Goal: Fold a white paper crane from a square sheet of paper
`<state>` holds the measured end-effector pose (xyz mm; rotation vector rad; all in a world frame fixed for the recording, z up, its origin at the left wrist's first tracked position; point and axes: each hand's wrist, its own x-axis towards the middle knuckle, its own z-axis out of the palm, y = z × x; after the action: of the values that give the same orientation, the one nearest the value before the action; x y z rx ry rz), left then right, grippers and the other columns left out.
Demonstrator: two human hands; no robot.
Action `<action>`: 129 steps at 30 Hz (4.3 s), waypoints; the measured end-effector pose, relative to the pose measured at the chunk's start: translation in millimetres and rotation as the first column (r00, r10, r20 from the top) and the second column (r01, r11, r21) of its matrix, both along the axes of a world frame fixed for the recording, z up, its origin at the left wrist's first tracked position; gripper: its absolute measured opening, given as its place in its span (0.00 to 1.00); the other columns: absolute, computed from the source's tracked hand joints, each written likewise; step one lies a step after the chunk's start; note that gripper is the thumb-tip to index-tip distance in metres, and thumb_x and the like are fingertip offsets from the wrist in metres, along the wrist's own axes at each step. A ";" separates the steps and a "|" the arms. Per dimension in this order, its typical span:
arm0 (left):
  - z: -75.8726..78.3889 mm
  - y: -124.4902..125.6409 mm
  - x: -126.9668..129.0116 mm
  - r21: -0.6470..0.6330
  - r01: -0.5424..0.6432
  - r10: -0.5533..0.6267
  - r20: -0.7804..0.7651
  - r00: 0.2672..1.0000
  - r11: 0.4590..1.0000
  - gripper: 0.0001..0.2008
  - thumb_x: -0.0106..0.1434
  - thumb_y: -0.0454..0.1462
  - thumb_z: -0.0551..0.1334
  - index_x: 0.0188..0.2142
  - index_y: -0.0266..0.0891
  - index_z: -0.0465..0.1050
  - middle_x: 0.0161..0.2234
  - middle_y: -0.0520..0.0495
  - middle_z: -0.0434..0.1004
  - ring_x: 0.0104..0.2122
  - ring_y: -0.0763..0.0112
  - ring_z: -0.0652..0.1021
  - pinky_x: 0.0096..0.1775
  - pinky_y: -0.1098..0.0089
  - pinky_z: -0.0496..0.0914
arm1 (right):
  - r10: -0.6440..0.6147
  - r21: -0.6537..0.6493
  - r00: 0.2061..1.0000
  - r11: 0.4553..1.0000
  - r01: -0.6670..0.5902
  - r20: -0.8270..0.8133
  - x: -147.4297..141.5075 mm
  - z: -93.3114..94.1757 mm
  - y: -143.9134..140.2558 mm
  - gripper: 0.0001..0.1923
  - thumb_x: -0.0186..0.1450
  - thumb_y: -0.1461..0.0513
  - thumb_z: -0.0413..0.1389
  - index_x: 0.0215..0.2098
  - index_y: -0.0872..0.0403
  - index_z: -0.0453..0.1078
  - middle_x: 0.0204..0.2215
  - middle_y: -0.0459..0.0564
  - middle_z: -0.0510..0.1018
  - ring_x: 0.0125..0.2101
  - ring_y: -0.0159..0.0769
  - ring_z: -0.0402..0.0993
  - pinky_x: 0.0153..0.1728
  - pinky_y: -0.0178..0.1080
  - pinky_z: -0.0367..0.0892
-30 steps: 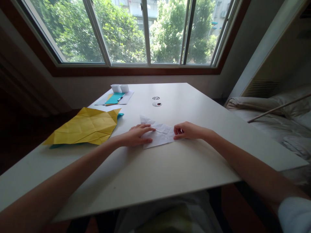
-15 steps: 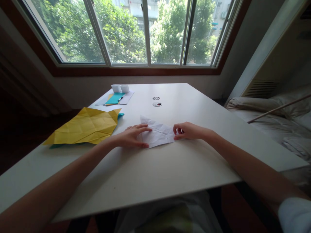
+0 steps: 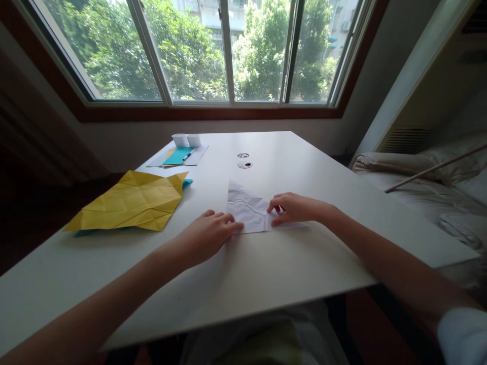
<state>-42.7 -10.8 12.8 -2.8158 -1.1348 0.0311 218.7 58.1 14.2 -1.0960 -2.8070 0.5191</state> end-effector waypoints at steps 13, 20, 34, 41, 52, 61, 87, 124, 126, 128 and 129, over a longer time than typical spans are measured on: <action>-11.1 4.5 -10.0 0.033 0.088 -0.091 0.074 0.993 0.996 0.21 0.62 0.27 0.49 0.51 0.43 0.66 0.45 0.42 0.73 0.40 0.64 0.75 0.43 0.64 0.69 | 0.131 0.257 0.990 0.956 -0.142 0.061 -60.6 -12.2 31.0 0.18 0.62 0.48 0.50 0.41 0.53 0.66 0.41 0.54 0.71 0.40 0.41 0.66 0.40 0.41 0.59; -11.0 4.4 -11.1 0.031 0.086 -0.089 0.095 0.992 0.996 0.20 0.62 0.28 0.49 0.50 0.44 0.67 0.42 0.44 0.73 0.40 0.66 0.74 0.43 0.65 0.68 | 0.011 0.358 1.000 0.933 -0.019 0.025 -100.1 -27.3 47.0 0.22 0.61 0.45 0.48 0.41 0.53 0.64 0.41 0.55 0.72 0.41 0.45 0.67 0.39 0.44 0.59; -9.4 4.8 -12.9 0.038 0.086 -0.088 0.045 0.995 0.996 0.21 0.62 0.26 0.49 0.50 0.45 0.67 0.42 0.43 0.72 0.40 0.64 0.74 0.41 0.64 0.68 | -0.110 0.400 0.993 0.910 0.114 -0.032 -113.1 -39.4 99.7 0.28 0.59 0.41 0.46 0.43 0.53 0.61 0.43 0.55 0.70 0.43 0.47 0.66 0.42 0.46 0.60; -9.1 5.3 -13.1 0.047 0.094 -0.097 0.075 0.992 0.994 0.18 0.64 0.30 0.49 0.50 0.46 0.67 0.41 0.44 0.73 0.39 0.65 0.75 0.40 0.65 0.67 | -0.188 0.378 0.982 0.907 0.187 -0.037 -113.6 -41.4 124.1 0.29 0.58 0.40 0.47 0.44 0.53 0.60 0.45 0.56 0.70 0.47 0.49 0.64 0.43 0.48 0.60; -6.1 5.0 -9.9 0.040 0.085 -0.088 0.078 0.993 0.996 0.18 0.64 0.30 0.49 0.50 0.46 0.68 0.40 0.44 0.73 0.38 0.65 0.75 0.39 0.65 0.68 | -0.217 0.379 0.974 0.898 0.224 -0.063 -114.0 -40.6 146.9 0.30 0.57 0.39 0.48 0.45 0.54 0.60 0.46 0.57 0.69 0.46 0.49 0.64 0.43 0.47 0.60; -4.5 3.3 -8.4 0.005 0.051 -0.051 0.065 0.997 0.999 0.18 0.64 0.31 0.49 0.50 0.46 0.68 0.41 0.44 0.73 0.38 0.64 0.74 0.39 0.64 0.68 | -0.083 0.395 0.996 0.917 0.064 0.030 -84.5 -28.3 132.8 0.35 0.52 0.38 0.53 0.46 0.53 0.60 0.46 0.57 0.69 0.46 0.48 0.63 0.44 0.45 0.56; -6.3 5.1 -6.3 -0.028 0.037 -0.034 0.109 0.993 0.999 0.19 0.63 0.29 0.50 0.48 0.48 0.69 0.40 0.46 0.73 0.38 0.64 0.75 0.40 0.63 0.67 | 0.075 0.385 0.995 0.918 -0.095 0.068 11.5 -24.2 64.6 0.42 0.43 0.34 0.55 0.46 0.53 0.62 0.43 0.57 0.69 0.40 0.48 0.66 0.41 0.45 0.57; -8.8 7.0 -7.0 -0.029 0.059 -0.055 0.126 0.990 0.998 0.18 0.63 0.30 0.51 0.48 0.48 0.69 0.39 0.47 0.73 0.38 0.66 0.74 0.39 0.66 0.66 | 0.131 0.227 0.991 0.966 -0.126 -0.007 78.7 -20.2 -2.6 0.33 0.53 0.42 0.56 0.48 0.53 0.60 0.46 0.57 0.68 0.45 0.45 0.66 0.46 0.46 0.59; -8.8 9.0 -6.9 -0.029 0.067 -0.063 0.142 0.988 0.997 0.17 0.63 0.31 0.51 0.48 0.48 0.69 0.38 0.47 0.72 0.37 0.66 0.74 0.39 0.67 0.66 | 0.152 0.242 0.988 0.960 -0.140 -0.031 67.4 -19.7 -9.0 0.25 0.60 0.46 0.51 0.49 0.53 0.60 0.46 0.57 0.69 0.45 0.43 0.66 0.46 0.45 0.59; -8.5 10.8 -7.1 -0.024 0.079 -0.074 0.150 0.986 0.997 0.16 0.64 0.33 0.51 0.48 0.47 0.69 0.38 0.46 0.72 0.37 0.67 0.73 0.38 0.68 0.66 | 0.162 0.272 0.986 0.951 -0.145 -0.040 53.4 -19.3 -14.8 0.24 0.62 0.48 0.50 0.50 0.53 0.60 0.46 0.58 0.69 0.46 0.43 0.66 0.46 0.46 0.59; -8.3 11.7 -7.6 -0.022 0.087 -0.083 0.152 0.985 0.996 0.15 0.64 0.34 0.51 0.48 0.47 0.69 0.38 0.46 0.72 0.37 0.67 0.73 0.37 0.69 0.66 | 0.163 0.287 0.986 0.947 -0.146 -0.035 46.0 -18.9 -16.8 0.24 0.62 0.48 0.50 0.50 0.53 0.60 0.47 0.58 0.69 0.45 0.43 0.67 0.46 0.46 0.59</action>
<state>-50.3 0.9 4.5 -2.9314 -1.0486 -0.1781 264.7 41.3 -4.7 -0.7964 -2.8151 0.1466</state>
